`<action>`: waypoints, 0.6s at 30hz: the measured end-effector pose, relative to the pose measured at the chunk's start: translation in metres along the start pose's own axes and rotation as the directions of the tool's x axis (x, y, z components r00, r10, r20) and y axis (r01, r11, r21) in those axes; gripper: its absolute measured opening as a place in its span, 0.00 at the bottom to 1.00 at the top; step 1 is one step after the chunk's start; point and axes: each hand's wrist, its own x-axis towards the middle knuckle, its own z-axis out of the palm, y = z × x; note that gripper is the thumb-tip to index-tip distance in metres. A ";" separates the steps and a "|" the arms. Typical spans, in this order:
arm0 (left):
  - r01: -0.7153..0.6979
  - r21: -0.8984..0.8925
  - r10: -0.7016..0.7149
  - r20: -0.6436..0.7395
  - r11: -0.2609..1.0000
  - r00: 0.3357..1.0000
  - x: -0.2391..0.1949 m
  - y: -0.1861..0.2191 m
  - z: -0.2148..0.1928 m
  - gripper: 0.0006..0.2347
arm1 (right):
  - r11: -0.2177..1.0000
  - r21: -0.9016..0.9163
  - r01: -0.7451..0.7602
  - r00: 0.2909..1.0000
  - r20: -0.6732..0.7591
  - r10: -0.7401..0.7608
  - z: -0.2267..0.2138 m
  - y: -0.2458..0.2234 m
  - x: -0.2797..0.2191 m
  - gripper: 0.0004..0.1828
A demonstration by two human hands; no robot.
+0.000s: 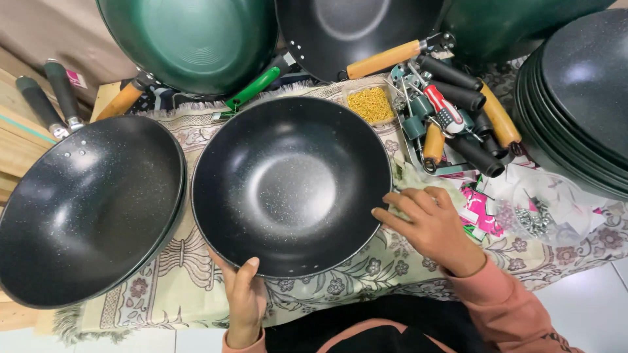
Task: Attaching a handle to a wok using screws and a screwdriver
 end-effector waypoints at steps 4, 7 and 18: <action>-0.022 -0.001 0.022 -0.004 1.000 1.000 -0.002 -0.009 0.010 0.42 | 0.991 0.069 -0.117 0.993 0.000 0.117 0.007 0.002 0.013 0.14; -0.055 0.139 0.052 0.026 0.989 0.998 -0.003 -0.013 0.016 0.42 | 0.941 0.219 -0.257 0.966 0.066 0.248 0.026 0.004 0.009 0.15; -0.175 0.485 0.210 -0.017 0.857 0.978 0.002 -0.025 0.035 0.48 | 0.603 0.616 -0.507 0.861 0.396 0.319 0.044 -0.003 0.019 0.35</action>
